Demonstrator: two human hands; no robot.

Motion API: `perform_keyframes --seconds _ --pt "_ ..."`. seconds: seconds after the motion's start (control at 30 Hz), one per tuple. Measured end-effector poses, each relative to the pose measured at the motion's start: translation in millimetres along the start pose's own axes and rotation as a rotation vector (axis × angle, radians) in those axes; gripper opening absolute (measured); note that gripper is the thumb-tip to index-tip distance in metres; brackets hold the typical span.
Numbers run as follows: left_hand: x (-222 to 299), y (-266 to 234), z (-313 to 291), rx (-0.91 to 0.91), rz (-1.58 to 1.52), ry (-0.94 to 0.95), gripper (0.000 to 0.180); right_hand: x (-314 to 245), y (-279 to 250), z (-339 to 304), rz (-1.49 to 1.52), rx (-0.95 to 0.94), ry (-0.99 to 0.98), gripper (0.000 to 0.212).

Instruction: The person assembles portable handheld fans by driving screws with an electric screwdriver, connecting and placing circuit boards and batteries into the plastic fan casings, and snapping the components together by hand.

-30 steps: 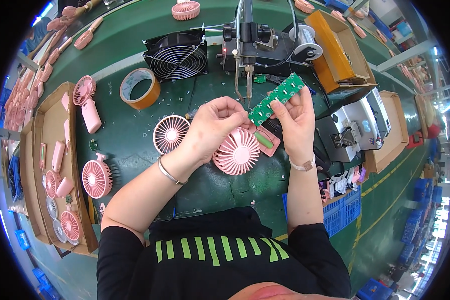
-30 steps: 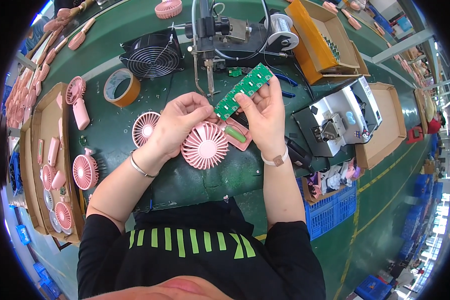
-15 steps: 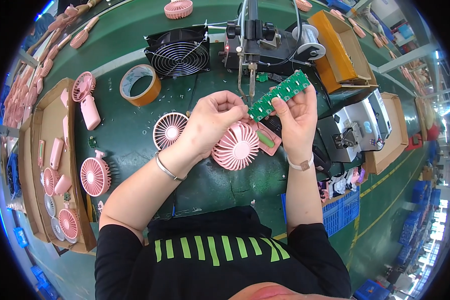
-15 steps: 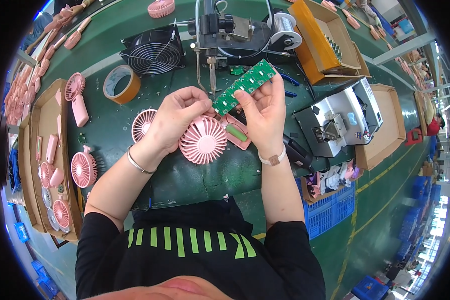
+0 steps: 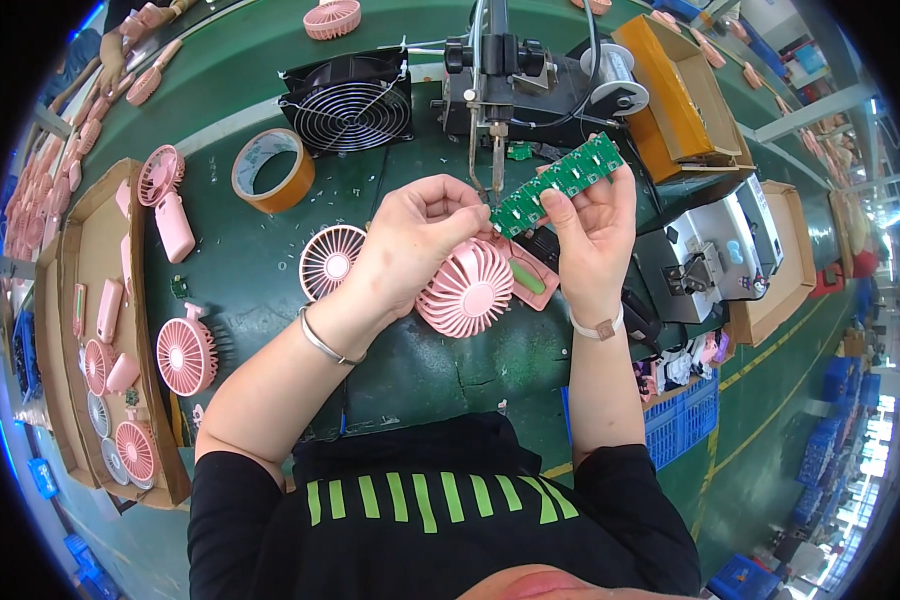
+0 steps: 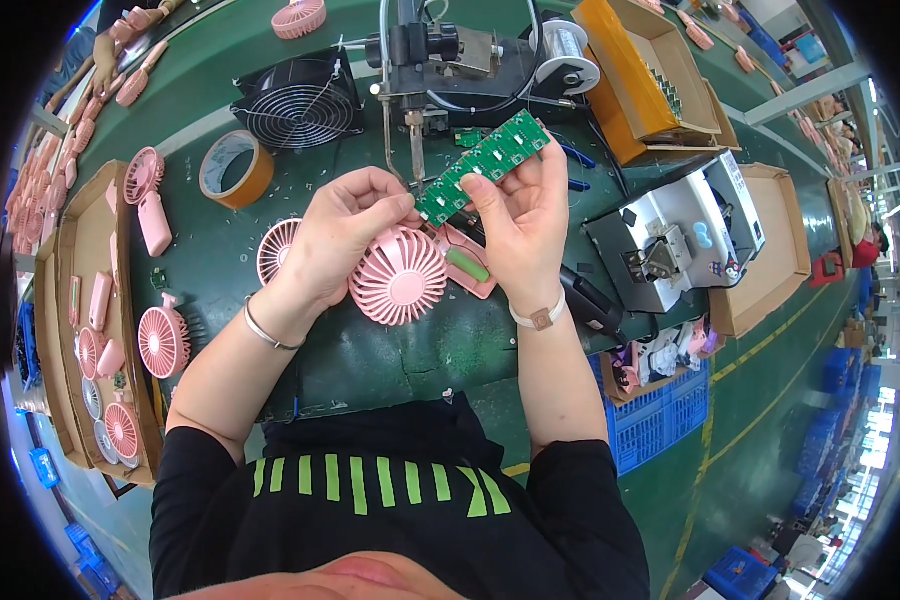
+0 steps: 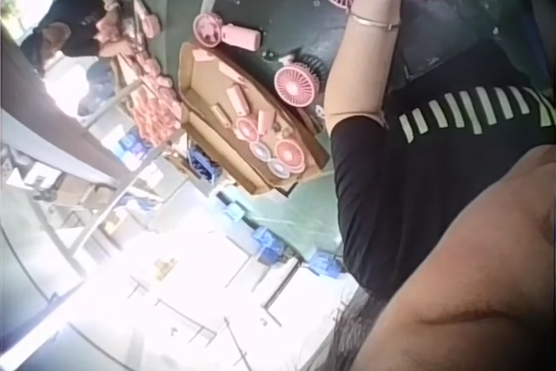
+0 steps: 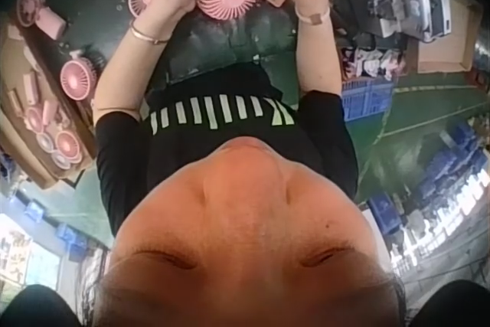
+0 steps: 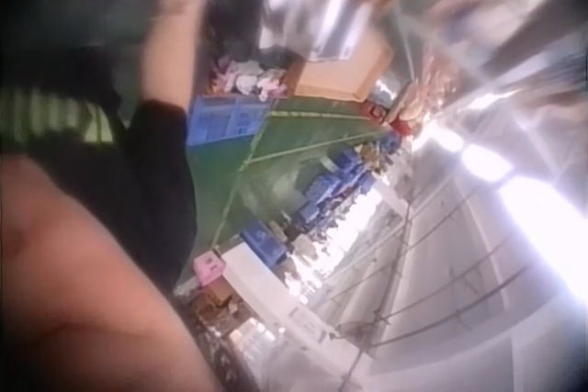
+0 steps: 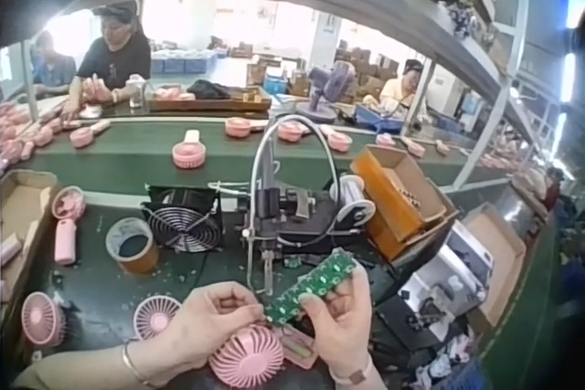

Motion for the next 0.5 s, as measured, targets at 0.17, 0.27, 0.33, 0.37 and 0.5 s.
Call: perform_keyframes --seconds 0.17,0.27,0.33,0.37,0.5 --pt "1.5 0.2 -1.7 0.025 0.043 0.002 0.009 -0.2 0.9 0.6 0.016 -0.019 -0.008 0.053" --pt "2.7 1.3 -2.0 0.027 0.051 -0.001 0.009 0.1 -0.3 0.9 0.032 -0.024 -0.006 0.054" --pt "2.8 2.1 -1.9 0.028 0.040 0.000 0.009 0.7 -0.8 0.8 0.033 -0.027 -0.004 0.054" --pt "2.7 2.3 -1.9 0.027 0.040 -0.002 0.009 1.1 -0.8 0.9 0.037 -0.025 -0.007 0.054" --pt "2.7 0.5 -2.7 0.031 0.031 0.002 0.009 4.8 0.7 1.5 0.054 -0.015 -0.011 0.054"
Point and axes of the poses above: each hand's wrist, its own z-axis towards the middle knuckle, its own y-axis out of the palm, x = y × z, the point moved 3 cm from there along z, towards the middle knuckle, and after that the axes turned 5 degrees about -x, right-handed, at the moved point
